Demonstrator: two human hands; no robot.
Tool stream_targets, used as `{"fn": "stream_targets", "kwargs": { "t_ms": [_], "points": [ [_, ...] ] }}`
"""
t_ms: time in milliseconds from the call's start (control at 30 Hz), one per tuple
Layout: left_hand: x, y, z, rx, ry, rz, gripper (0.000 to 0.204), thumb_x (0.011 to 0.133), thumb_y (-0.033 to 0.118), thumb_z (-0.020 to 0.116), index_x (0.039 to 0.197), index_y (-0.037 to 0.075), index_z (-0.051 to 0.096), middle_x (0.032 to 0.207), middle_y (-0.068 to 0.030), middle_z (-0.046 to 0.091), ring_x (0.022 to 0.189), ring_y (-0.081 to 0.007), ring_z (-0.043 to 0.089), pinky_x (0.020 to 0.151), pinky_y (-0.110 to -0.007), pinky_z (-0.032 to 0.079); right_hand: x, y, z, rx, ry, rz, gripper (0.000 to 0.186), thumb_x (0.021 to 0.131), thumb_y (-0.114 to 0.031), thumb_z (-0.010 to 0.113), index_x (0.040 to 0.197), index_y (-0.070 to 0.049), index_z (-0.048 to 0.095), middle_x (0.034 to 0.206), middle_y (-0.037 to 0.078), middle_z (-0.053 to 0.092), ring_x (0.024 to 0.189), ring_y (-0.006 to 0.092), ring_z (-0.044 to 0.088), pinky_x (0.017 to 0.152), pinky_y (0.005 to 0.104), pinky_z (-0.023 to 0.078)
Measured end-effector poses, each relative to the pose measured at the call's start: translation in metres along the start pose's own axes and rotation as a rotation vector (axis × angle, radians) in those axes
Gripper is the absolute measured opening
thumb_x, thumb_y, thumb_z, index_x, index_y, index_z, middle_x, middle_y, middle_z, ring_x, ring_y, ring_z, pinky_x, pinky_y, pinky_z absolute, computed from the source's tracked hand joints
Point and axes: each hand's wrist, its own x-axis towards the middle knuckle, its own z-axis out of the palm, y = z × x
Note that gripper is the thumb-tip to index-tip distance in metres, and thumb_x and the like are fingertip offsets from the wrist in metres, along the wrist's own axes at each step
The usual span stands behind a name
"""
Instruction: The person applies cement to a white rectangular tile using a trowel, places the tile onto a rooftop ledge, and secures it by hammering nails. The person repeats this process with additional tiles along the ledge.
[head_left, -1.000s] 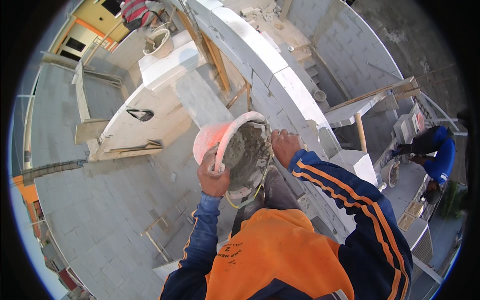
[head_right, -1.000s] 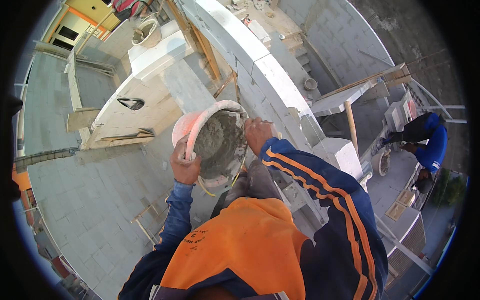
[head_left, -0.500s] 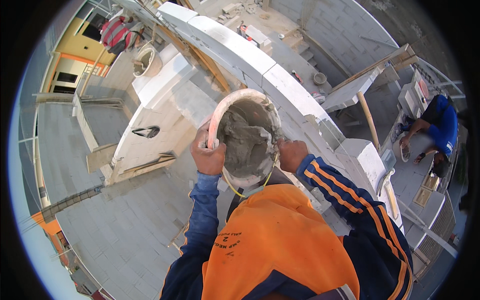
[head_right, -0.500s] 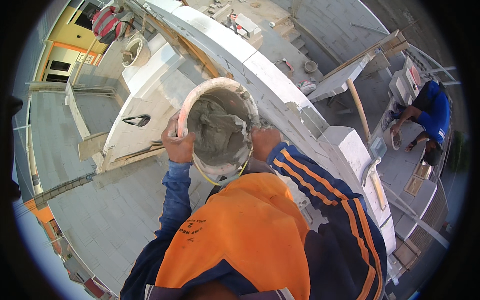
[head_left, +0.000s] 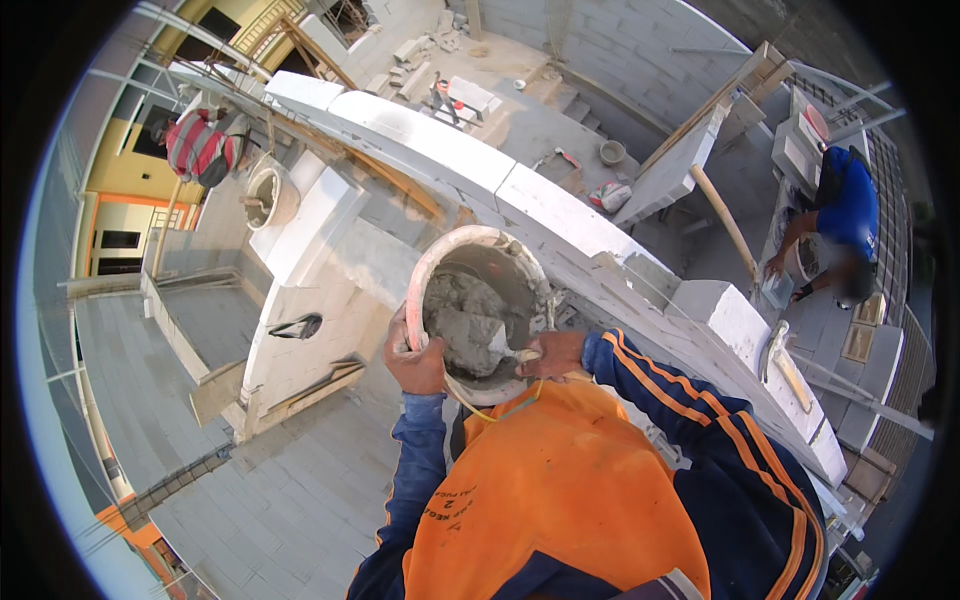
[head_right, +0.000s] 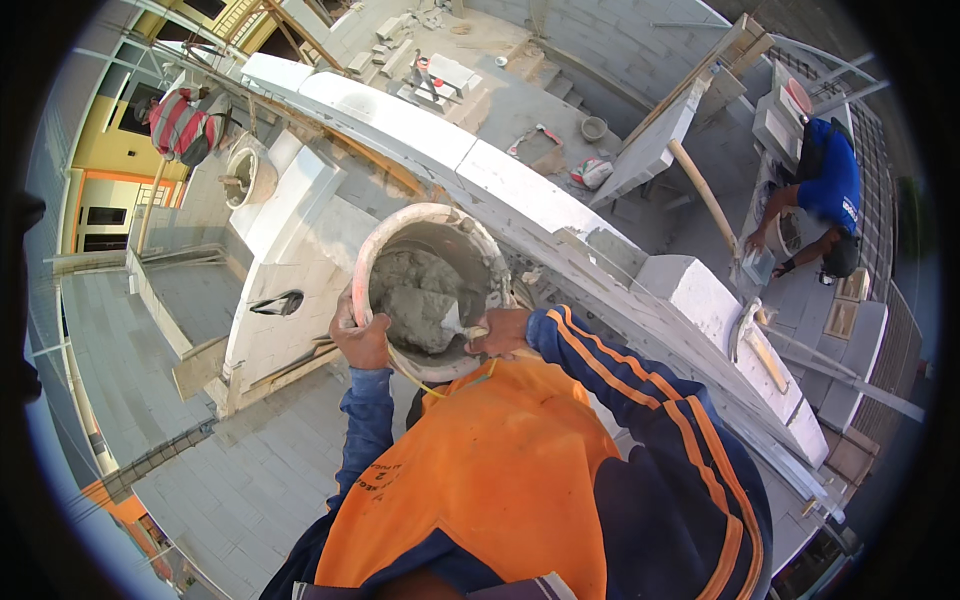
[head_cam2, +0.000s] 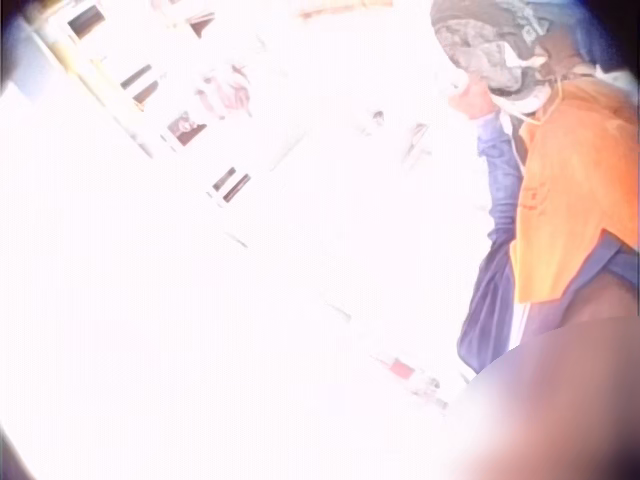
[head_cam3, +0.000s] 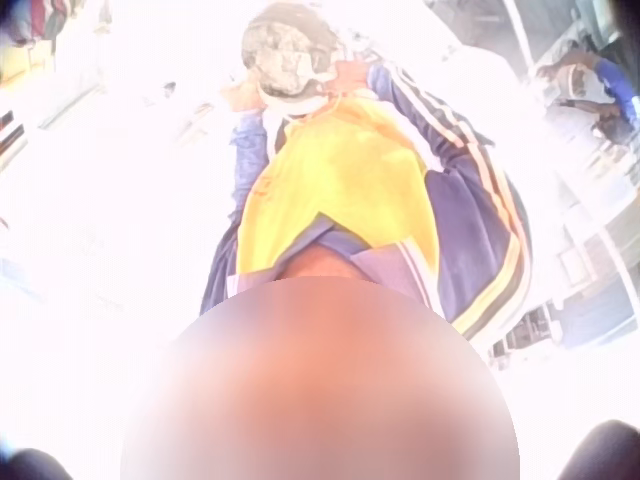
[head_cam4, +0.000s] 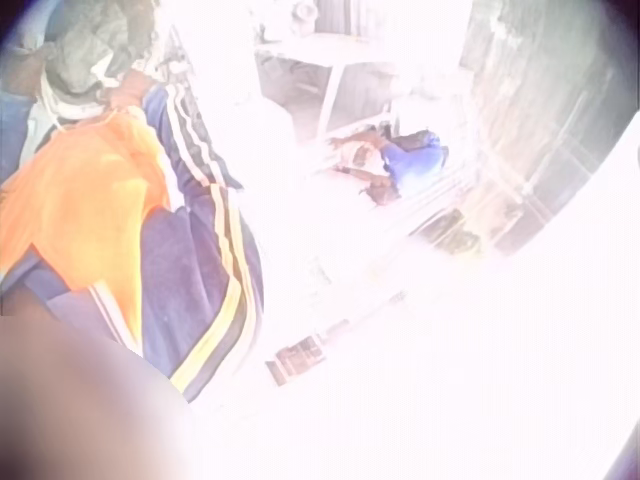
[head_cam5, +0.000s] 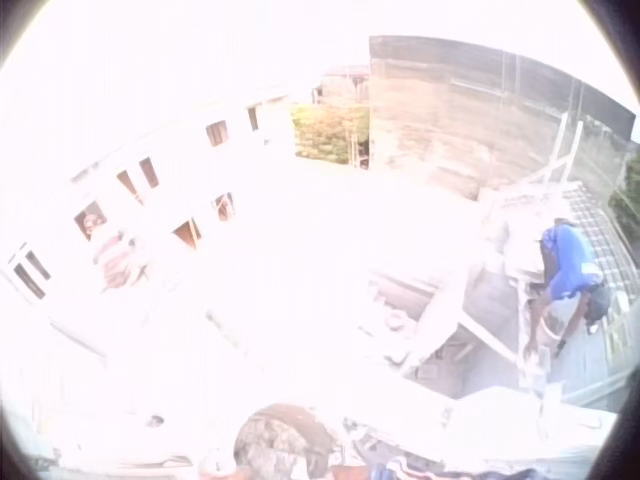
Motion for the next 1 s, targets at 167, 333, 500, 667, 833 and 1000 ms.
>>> {"fn": "stream_targets", "kwargs": {
  "t_ms": [167, 333, 500, 667, 833, 1000],
  "points": [
    [0.013, -0.008, 0.009, -0.112, 0.056, -0.038, 0.051, 0.062, 0.0, 0.06, 0.112, -0.008, 0.065, 0.102, -0.0052, 0.065, 0.085, -0.0123, 0.058, 0.08, -0.025, 0.047, -0.016, 0.004, -0.006, 0.174, 0.06, -0.057, 0.052, 0.091, -0.049, 0.061, 0.105, 0.001, 0.063, 0.068, 0.007, 0.062, 0.059, 0.0193, 0.064, 0.058, 0.0355, 0.051],
    [0.039, -0.013, 0.013, -0.125, 0.096, -0.108, 0.052, 0.062, -0.001, 0.061, 0.113, -0.007, 0.065, 0.093, -0.0021, 0.062, 0.078, -0.0105, 0.055, 0.075, -0.023, 0.046, -0.036, -0.007, -0.033, 0.341, 0.064, -0.126, 0.038, 0.094, -0.042, 0.061, 0.102, -0.005, 0.064, 0.068, 0.001, 0.054, 0.053, 0.0125, 0.055, 0.053, 0.0306, 0.049],
    [0.065, -0.015, 0.014, -0.137, 0.102, -0.13, 0.053, 0.062, -0.004, 0.061, 0.115, -0.007, 0.064, 0.09, -0.0024, 0.063, 0.075, -0.011, 0.056, 0.072, -0.024, 0.046, -0.075, 0.0, -0.069, 0.626, 0.143, -0.193, 0.03, 0.095, -0.035, 0.061, 0.101, -0.005, 0.064, 0.068, 0.0, 0.052, 0.051, 0.0098, 0.052, 0.05, 0.0291, 0.048],
    [0.068, -0.022, 0.008, -0.173, 0.17, -0.123, 0.053, 0.064, -0.008, 0.059, 0.116, -0.008, 0.063, 0.096, -0.0062, 0.065, 0.082, -0.0151, 0.06, 0.076, -0.028, 0.049, -0.086, 0.032, -0.135, 0.547, 0.409, -0.282, 0.026, 0.093, -0.029, 0.062, 0.101, -0.004, 0.063, 0.068, 0.0, 0.052, 0.049, 0.0082, 0.049, 0.049, 0.0277, 0.046],
    [0.067, -0.038, -0.009, -0.132, 0.195, -0.171, 0.053, 0.063, -0.007, 0.06, 0.116, -0.009, 0.062, 0.097, -0.0063, 0.062, 0.084, -0.0167, 0.058, 0.077, -0.028, 0.048, -0.021, 0.067, -0.186, -0.281, 0.895, -0.078, 0.035, 0.085, -0.029, 0.063, 0.106, 0.0, 0.063, 0.086, 0.02, 0.07, 0.073, 0.0332, 0.068, 0.07, 0.0455, 0.054],
    [0.054, -0.056, -0.036, 0.01, 0.264, -0.208, 0.051, 0.061, -0.006, 0.061, 0.113, -0.009, 0.063, 0.093, -0.0033, 0.059, 0.079, -0.016, 0.055, 0.073, -0.028, 0.046, 0.024, 0.085, -0.184, -0.511, 0.862, 0.14, 0.039, 0.083, -0.022, 0.062, 0.112, 0.003, 0.061, 0.096, 0.027, 0.069, 0.09, 0.0425, 0.068, 0.083, 0.0511, 0.053]
  ]
}}
